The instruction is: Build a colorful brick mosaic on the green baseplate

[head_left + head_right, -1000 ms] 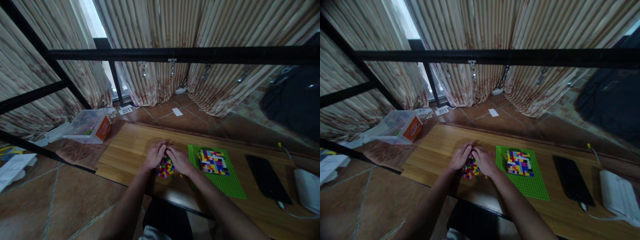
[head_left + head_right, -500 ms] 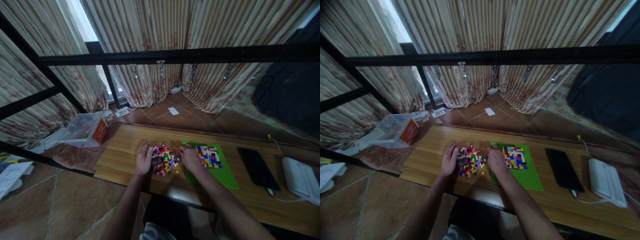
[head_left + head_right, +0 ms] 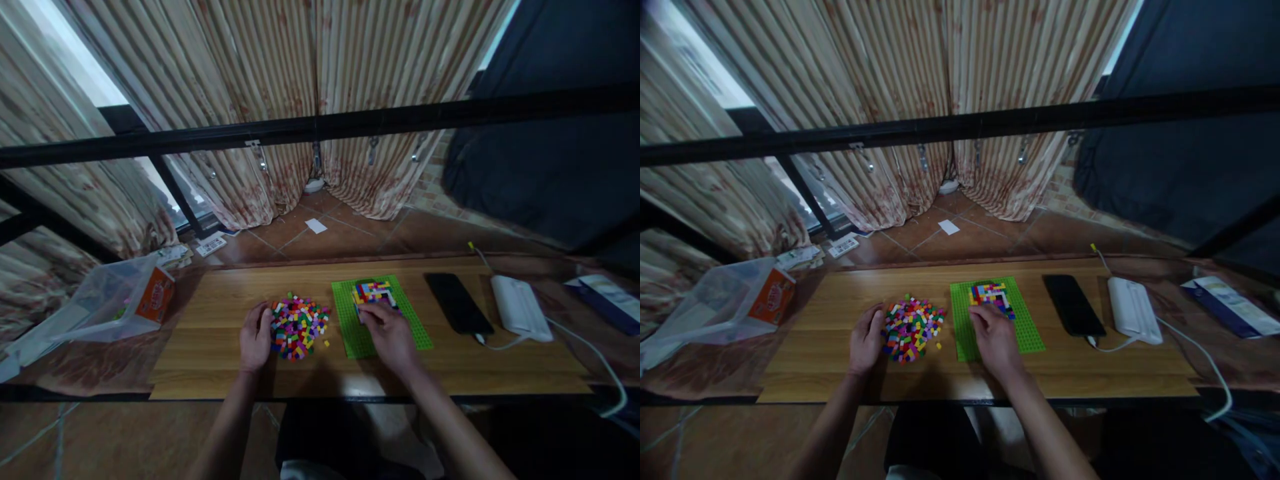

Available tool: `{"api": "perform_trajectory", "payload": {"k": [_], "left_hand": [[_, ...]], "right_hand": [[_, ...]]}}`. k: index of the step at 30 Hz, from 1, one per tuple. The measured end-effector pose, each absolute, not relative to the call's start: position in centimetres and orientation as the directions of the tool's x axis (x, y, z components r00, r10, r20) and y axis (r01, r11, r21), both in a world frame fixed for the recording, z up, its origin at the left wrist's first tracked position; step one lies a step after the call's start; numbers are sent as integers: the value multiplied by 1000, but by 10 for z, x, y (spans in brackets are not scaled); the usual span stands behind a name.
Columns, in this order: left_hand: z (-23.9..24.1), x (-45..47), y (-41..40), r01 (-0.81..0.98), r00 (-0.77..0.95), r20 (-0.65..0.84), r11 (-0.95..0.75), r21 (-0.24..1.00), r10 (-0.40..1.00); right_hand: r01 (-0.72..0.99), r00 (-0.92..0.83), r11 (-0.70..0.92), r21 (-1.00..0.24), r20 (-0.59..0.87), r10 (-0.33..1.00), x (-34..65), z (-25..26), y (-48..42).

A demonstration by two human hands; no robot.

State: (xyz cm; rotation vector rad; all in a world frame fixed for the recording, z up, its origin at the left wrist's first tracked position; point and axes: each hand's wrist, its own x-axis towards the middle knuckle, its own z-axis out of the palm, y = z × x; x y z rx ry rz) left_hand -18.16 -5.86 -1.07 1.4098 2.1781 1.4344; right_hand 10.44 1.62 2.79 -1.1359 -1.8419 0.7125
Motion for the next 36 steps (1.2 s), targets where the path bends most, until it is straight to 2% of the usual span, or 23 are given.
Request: {"api": "perform_trajectory", "payload": {"k": [4, 7, 11, 20, 32, 36], "left_hand": [[-8, -181, -58, 599, -544, 304, 108, 793, 782], [-7, -181, -57, 598, -547, 298, 116, 793, 782], [-7, -181, -56, 596, -550, 299, 116, 795, 780], [-4, -180, -56, 600, -550, 299, 119, 791, 780], [-7, -180, -55, 586, -559, 289, 125, 800, 777], [-8, -180, -55, 593, -559, 297, 123, 796, 774]], "right_hand": [[490, 9, 235, -839, 274, 962, 161, 12, 24], [558, 84, 153, -815, 240, 967, 181, 8, 39], [580, 59, 171, -796, 250, 966, 179, 11, 58], [566, 26, 116, -816, 159, 987, 169, 10, 82], [357, 46, 56, -932, 77, 996, 174, -8, 85], [334, 71, 44, -941, 72, 995, 171, -13, 87]]}}
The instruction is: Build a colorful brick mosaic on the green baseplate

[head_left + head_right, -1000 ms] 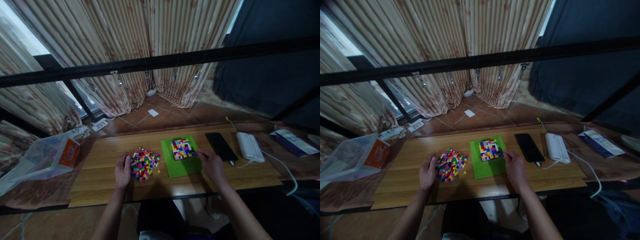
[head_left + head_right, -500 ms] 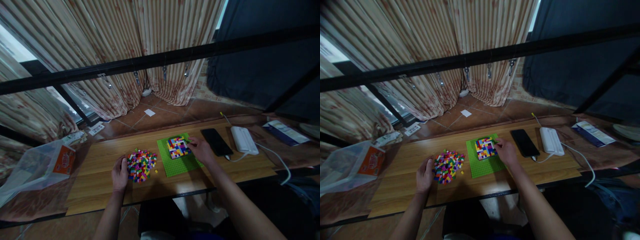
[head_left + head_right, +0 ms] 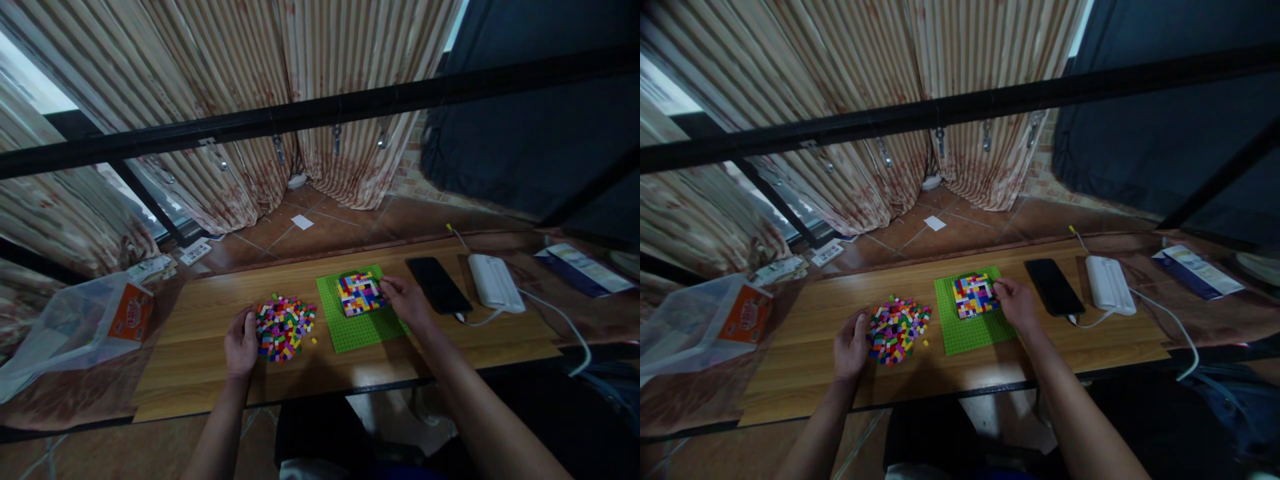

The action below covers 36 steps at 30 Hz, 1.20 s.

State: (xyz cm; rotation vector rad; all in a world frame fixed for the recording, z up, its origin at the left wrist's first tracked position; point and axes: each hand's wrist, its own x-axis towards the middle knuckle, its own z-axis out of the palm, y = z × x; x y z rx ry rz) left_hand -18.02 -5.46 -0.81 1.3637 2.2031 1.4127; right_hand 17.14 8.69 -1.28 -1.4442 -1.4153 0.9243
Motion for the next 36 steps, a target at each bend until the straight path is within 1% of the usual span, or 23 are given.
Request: {"api": "perform_trajectory", "payload": {"k": [10, 20, 23, 26, 27, 28, 30, 31, 33, 36], "left_hand": [[-8, -180, -55, 623, -539, 301, 132, 771, 787], [-9, -179, -55, 640, -525, 322, 116, 759, 788], [-7, -178, -55, 640, -529, 321, 121, 759, 786], [-5, -177, -55, 638, -530, 308, 132, 759, 790], [-5, -176, -55, 639, -529, 308, 132, 758, 791], [-5, -176, -55, 640, -528, 310, 131, 757, 791], [-5, -176, -55, 639, -530, 313, 128, 758, 789], [-6, -176, -55, 638, -533, 314, 129, 760, 786], [-7, -177, -55, 634, -537, 314, 130, 762, 783], [-10, -178, -54, 636, -530, 319, 119, 763, 786]], "right_hand": [[351, 140, 16, -936, 69, 988, 166, -16, 89], [476, 132, 45, -878, 122, 984, 164, -10, 83], [515, 144, 63, -855, 158, 977, 163, -1, 75], [557, 160, 137, -819, 268, 950, 151, 13, 58], [578, 129, 209, -789, 342, 931, 143, 18, 51], [574, 47, 298, -763, 394, 918, 134, 23, 44], [518, -170, 456, -724, 436, 884, 113, 30, 31], [500, -294, 512, -699, 419, 859, 101, 33, 26], [521, -440, 545, -657, 341, 831, 78, 36, 21], [698, -525, 507, -506, 120, 842, 49, 36, 25]]}}
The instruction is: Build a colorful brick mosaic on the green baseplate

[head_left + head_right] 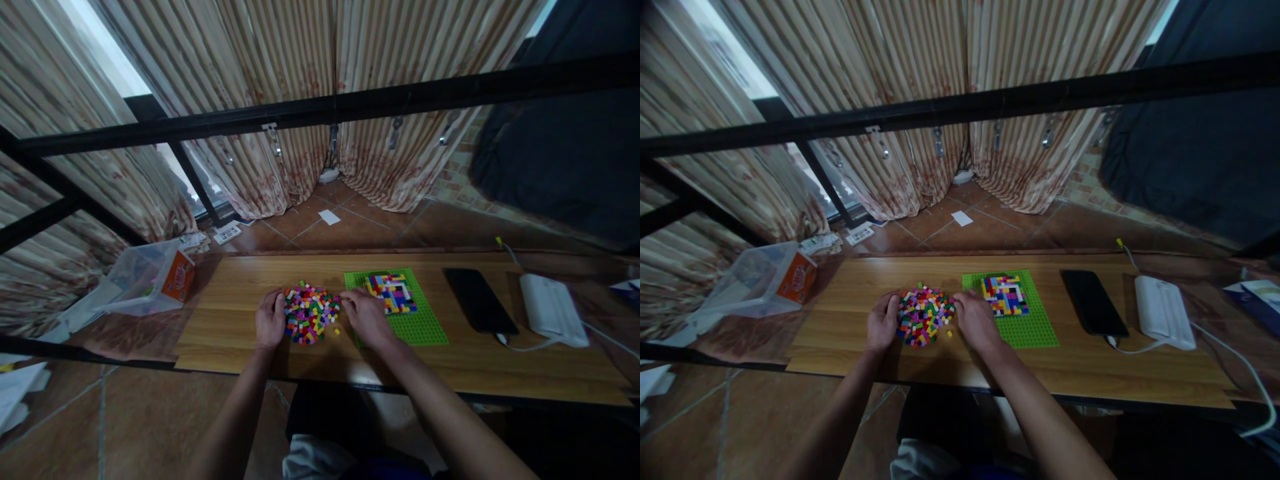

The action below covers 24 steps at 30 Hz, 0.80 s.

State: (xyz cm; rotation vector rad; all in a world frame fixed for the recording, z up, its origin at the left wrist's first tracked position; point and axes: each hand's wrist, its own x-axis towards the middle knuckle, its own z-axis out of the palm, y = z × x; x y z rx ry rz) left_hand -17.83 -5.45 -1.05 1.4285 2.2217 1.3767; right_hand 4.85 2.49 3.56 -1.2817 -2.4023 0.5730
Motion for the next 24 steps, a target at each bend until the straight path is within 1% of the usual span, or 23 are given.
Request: {"api": "perform_trajectory", "payload": {"k": [2, 8, 12, 15, 20, 22, 23, 24], "left_hand": [[-13, -179, -54, 637, -523, 327, 106, 764, 787], [-17, -181, -53, 653, -519, 350, 98, 751, 780], [-17, -182, -54, 658, -520, 360, 94, 747, 775], [-16, -182, -54, 655, -522, 362, 91, 750, 773], [-15, -183, -53, 642, -524, 354, 86, 762, 774], [-16, -184, -54, 639, -522, 347, 88, 764, 779], [-16, -184, -54, 638, -522, 343, 90, 765, 781], [-17, -184, -54, 636, -524, 340, 93, 766, 781]], "right_hand": [[752, -528, 490, -442, 42, 848, 34, 34, 32], [815, -509, 454, -361, -71, 858, 11, 29, 47], [834, -495, 437, -337, -108, 862, 5, 29, 49], [835, -486, 428, -345, -101, 868, 3, 33, 47], [797, -475, 428, -426, -6, 880, 18, 50, 35], [766, -450, 417, -489, 56, 891, 37, 52, 29], [744, -429, 407, -529, 89, 899, 50, 51, 27], [650, -368, 378, -659, 161, 916, 65, 48, 25]]}}
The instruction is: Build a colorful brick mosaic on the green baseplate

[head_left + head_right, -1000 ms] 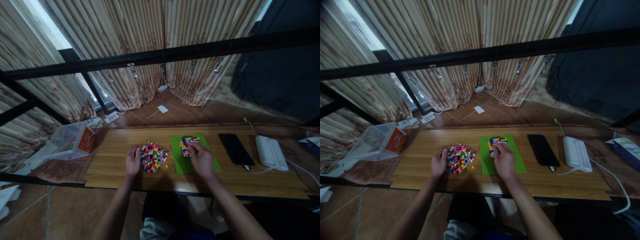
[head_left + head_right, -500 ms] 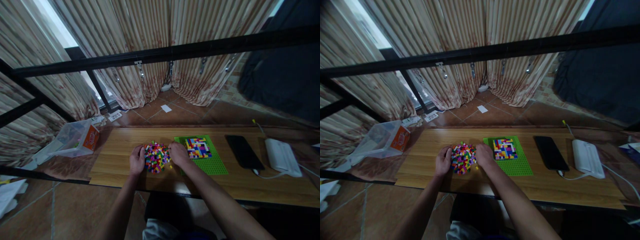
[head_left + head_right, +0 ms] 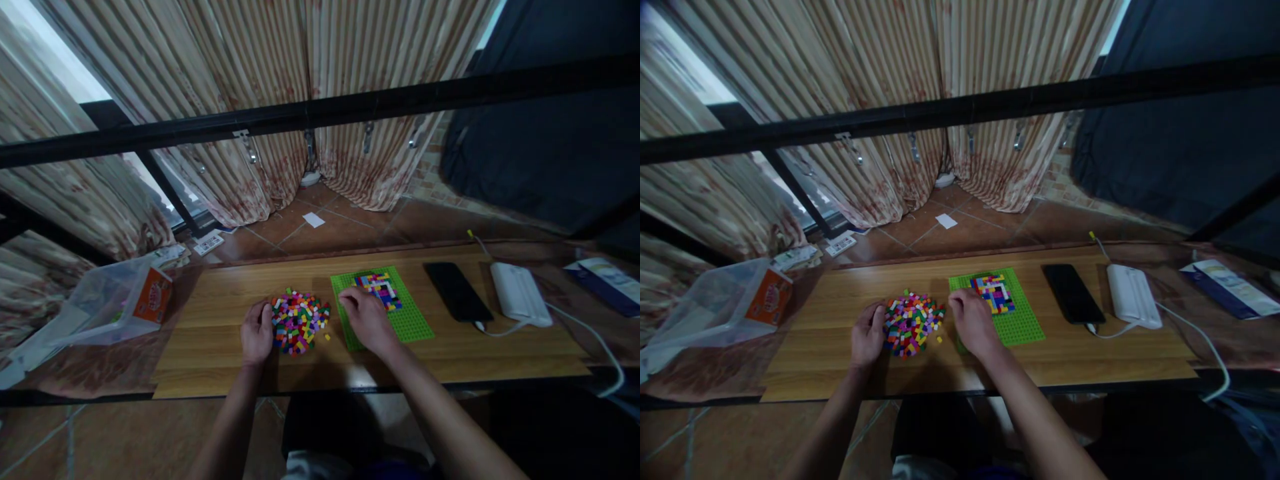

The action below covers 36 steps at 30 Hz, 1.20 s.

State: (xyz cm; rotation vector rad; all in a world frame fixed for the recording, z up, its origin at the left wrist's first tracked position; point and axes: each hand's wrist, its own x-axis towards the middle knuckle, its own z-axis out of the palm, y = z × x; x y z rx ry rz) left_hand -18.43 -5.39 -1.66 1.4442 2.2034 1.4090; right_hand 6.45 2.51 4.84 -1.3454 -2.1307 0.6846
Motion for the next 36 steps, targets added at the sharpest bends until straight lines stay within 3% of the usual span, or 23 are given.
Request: {"api": "perform_trajectory", "payload": {"k": [2, 5, 8, 13, 20, 30, 33, 36], "left_hand": [[-17, -185, -54, 635, -525, 334, 99, 767, 783], [-16, -184, -54, 632, -527, 325, 106, 767, 786], [-13, -184, -53, 639, -527, 318, 121, 759, 788], [-12, -184, -52, 643, -531, 305, 141, 753, 791], [-9, -181, -53, 650, -532, 311, 145, 746, 788], [-9, -181, -53, 659, -517, 328, 122, 743, 791], [-9, -181, -53, 663, -516, 331, 124, 738, 790], [-10, -181, -52, 667, -513, 336, 120, 736, 789]], "right_hand": [[438, -222, 299, -848, 220, 950, 96, 38, 25], [194, 66, 101, -976, 116, 991, 137, 18, 34], [37, 226, -17, -999, -9, 974, 161, 3, 46], [7, 251, -36, -999, -33, 967, 165, -6, 58], [46, 165, -33, -998, -25, 986, 165, -8, 61], [190, 201, 14, -982, 53, 978, 167, -9, 66], [405, 174, 87, -910, 170, 970, 167, -4, 61], [643, 102, 166, -748, 298, 949, 166, 1, 56]]}}
